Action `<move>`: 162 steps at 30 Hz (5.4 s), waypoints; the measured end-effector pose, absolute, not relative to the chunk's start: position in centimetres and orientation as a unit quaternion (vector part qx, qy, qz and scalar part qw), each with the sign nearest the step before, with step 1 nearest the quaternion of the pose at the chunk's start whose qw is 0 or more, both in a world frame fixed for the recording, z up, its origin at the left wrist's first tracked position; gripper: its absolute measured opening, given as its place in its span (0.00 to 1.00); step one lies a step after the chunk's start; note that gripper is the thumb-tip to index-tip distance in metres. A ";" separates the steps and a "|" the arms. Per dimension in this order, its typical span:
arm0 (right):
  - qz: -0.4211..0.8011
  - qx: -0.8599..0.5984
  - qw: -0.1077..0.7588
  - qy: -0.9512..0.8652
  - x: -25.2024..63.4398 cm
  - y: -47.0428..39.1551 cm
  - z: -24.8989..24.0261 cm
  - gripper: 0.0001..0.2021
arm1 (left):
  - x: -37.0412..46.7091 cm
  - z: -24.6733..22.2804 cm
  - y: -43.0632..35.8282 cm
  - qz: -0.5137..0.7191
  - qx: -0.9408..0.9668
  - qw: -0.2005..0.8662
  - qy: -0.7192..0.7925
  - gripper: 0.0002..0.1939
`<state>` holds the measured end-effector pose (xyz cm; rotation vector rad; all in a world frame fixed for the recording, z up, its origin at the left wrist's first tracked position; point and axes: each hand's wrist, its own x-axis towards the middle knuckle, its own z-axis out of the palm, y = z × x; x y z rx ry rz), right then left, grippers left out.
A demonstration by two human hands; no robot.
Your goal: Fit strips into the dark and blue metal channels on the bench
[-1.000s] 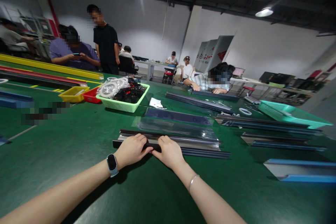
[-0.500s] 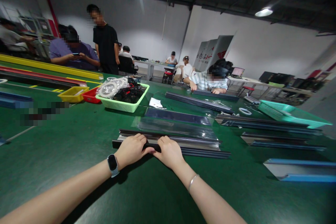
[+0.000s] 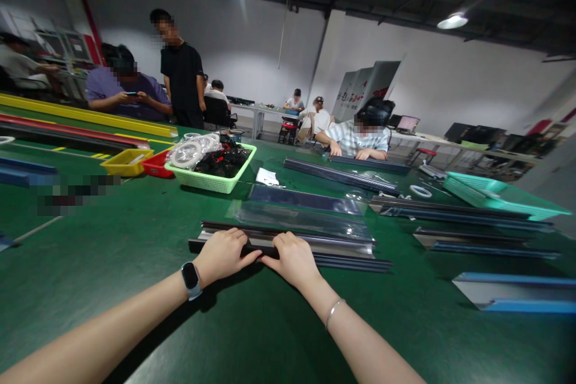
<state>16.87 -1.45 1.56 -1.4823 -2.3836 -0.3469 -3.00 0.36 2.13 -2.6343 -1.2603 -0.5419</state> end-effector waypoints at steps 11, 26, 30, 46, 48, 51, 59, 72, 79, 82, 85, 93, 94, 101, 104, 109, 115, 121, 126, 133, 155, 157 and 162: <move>-0.110 -0.511 0.144 -0.840 16.6 -1.4 0.9 0.13 | -2.5 1.3 0.6 -0.199 -0.869 0.129 -0.434 0.29; -0.100 -0.534 0.143 -0.827 16.4 -1.5 0.8 0.15 | -2.8 1.0 0.5 -0.216 -0.880 0.093 -0.413 0.23; -0.111 -0.546 0.162 -0.814 16.4 -1.5 0.6 0.16 | -2.8 1.0 0.5 -0.219 -0.879 0.094 -0.414 0.24; -0.119 -0.562 0.155 -0.804 16.3 -1.4 0.0 0.19 | -2.8 1.1 0.5 -0.210 -0.877 0.088 -0.423 0.25; -0.121 -0.561 0.156 -0.804 16.3 -1.4 0.1 0.19 | -2.7 1.1 0.4 -0.208 -0.877 0.089 -0.424 0.25; -0.123 -0.561 0.158 -0.804 16.3 -1.4 0.1 0.18 | -2.7 1.2 0.4 -0.207 -0.877 0.088 -0.425 0.25; -0.119 -0.563 0.152 -0.804 16.2 -1.5 0.4 0.18 | -2.6 1.6 0.3 -0.196 -0.878 0.077 -0.430 0.26; -0.117 -0.560 0.157 -0.805 16.3 -1.5 0.3 0.17 | -2.7 1.3 0.4 -0.193 -0.878 0.084 -0.431 0.26; -0.104 -0.529 0.187 -0.821 16.4 -1.5 0.3 0.14 | -2.8 1.1 0.5 -0.205 -0.880 0.108 -0.414 0.24; -0.100 -0.529 0.187 -0.821 16.4 -1.5 0.3 0.14 | -2.8 1.0 0.5 -0.208 -0.880 0.116 -0.411 0.23; -0.097 -0.533 0.181 -0.821 16.4 -1.5 0.3 0.14 | -2.8 1.0 0.5 -0.207 -0.881 0.114 -0.410 0.23; -0.101 -0.535 0.166 -0.822 16.5 -1.4 0.4 0.14 | -2.8 1.1 0.5 -0.208 -0.882 0.107 -0.409 0.22; -0.102 -0.535 0.165 -0.822 16.5 -1.4 0.4 0.14 | -2.8 1.1 0.5 -0.210 -0.882 0.108 -0.407 0.22; -0.095 -0.533 0.169 -0.824 16.5 -1.4 0.3 0.15 | -2.8 0.9 0.5 -0.215 -0.880 0.120 -0.407 0.22; -0.084 -0.528 0.177 -0.826 16.6 -1.4 0.3 0.15 | -2.8 0.9 0.5 -0.210 -0.880 0.120 -0.409 0.22; -0.080 -0.532 0.169 -0.826 16.5 -1.4 0.5 0.15 | -2.8 0.9 0.6 -0.211 -0.881 0.120 -0.406 0.21; -0.088 -0.534 0.159 -0.826 16.4 -1.6 0.7 0.16 | -2.9 1.2 0.4 -0.223 -0.885 0.108 -0.394 0.18; -0.088 -0.532 0.167 -0.826 16.4 -1.6 0.9 0.20 | -3.1 1.9 0.4 -0.193 -0.905 0.069 -0.373 0.14; -0.086 -0.532 0.173 -0.824 16.4 -1.5 0.9 0.22 | -3.1 2.2 0.3 -0.190 -0.903 0.053 -0.383 0.14; -0.095 -0.544 0.161 -0.818 16.3 -1.6 0.8 0.22 | -2.9 2.2 0.2 -0.163 -0.896 0.059 -0.408 0.15; -0.063 -0.528 0.136 -0.836 16.3 -2.1 1.7 0.15 | -3.1 2.2 0.2 -0.146 -0.909 0.043 -0.388 0.07; -0.069 -0.528 0.138 -0.835 16.2 -2.3 1.7 0.14 | -3.0 2.1 0.1 -0.138 -0.912 0.048 -0.383 0.06; -0.082 -0.523 0.136 -0.837 16.1 -2.6 1.6 0.11 | -2.8 1.8 0.0 -0.129 -0.918 0.054 -0.371 0.05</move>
